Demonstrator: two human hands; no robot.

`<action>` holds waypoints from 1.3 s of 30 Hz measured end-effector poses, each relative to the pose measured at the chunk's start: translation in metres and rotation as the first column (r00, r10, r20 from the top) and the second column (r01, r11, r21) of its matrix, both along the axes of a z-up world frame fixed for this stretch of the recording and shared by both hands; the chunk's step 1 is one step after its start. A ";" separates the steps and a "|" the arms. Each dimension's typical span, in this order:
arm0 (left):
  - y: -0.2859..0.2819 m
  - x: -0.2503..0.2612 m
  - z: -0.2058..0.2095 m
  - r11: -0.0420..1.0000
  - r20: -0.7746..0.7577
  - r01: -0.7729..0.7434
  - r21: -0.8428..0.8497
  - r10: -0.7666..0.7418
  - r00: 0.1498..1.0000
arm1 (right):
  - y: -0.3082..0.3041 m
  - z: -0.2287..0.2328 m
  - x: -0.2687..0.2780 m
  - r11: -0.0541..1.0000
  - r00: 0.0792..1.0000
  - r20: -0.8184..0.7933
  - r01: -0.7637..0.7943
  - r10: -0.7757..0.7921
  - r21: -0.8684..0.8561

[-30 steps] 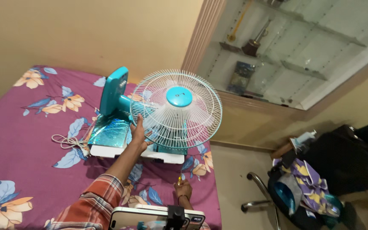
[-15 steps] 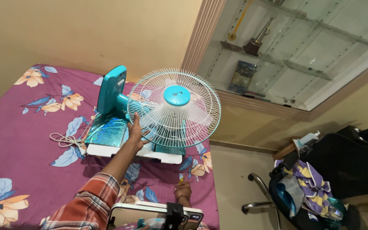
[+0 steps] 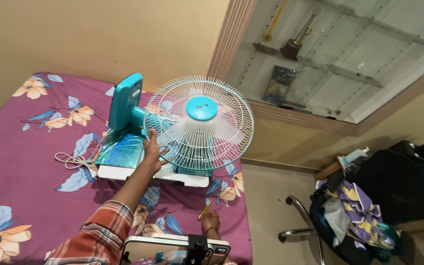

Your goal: The person uses a screwdriver to tighten screws on the base of a teal table fan. They then rotate the fan to access the rear and continue tightening screws on the back panel.

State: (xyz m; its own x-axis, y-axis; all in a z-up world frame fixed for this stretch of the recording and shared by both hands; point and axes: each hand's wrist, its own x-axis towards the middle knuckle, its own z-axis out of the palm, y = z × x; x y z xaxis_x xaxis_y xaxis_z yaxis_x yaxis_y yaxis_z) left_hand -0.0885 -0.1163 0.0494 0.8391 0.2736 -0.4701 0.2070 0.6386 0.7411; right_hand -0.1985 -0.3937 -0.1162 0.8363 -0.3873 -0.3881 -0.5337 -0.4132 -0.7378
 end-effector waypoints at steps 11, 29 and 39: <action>0.001 -0.003 -0.012 1.000 0.021 0.014 0.023 -0.015 1.000 | 0.021 0.059 0.075 0.926 0.603 0.703 0.247 -0.378 0.286; 0.029 -0.012 -0.025 0.947 0.034 0.313 0.072 -0.316 0.948 | 0.186 0.186 0.044 0.450 0.634 0.164 0.321 -0.755 0.833; 0.059 -0.026 -0.039 0.766 -0.086 0.538 0.351 -0.546 0.833 | 0.204 0.165 0.051 0.347 0.545 0.138 0.301 -0.827 0.888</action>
State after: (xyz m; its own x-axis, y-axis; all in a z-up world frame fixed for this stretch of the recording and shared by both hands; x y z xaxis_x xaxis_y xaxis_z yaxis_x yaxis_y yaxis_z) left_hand -0.1143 -0.0569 0.0106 0.9057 -0.0889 -0.4145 0.4230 0.1250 0.8975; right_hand -0.1479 -0.1894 0.0486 0.6429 -0.6541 -0.3985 0.1619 0.6246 -0.7640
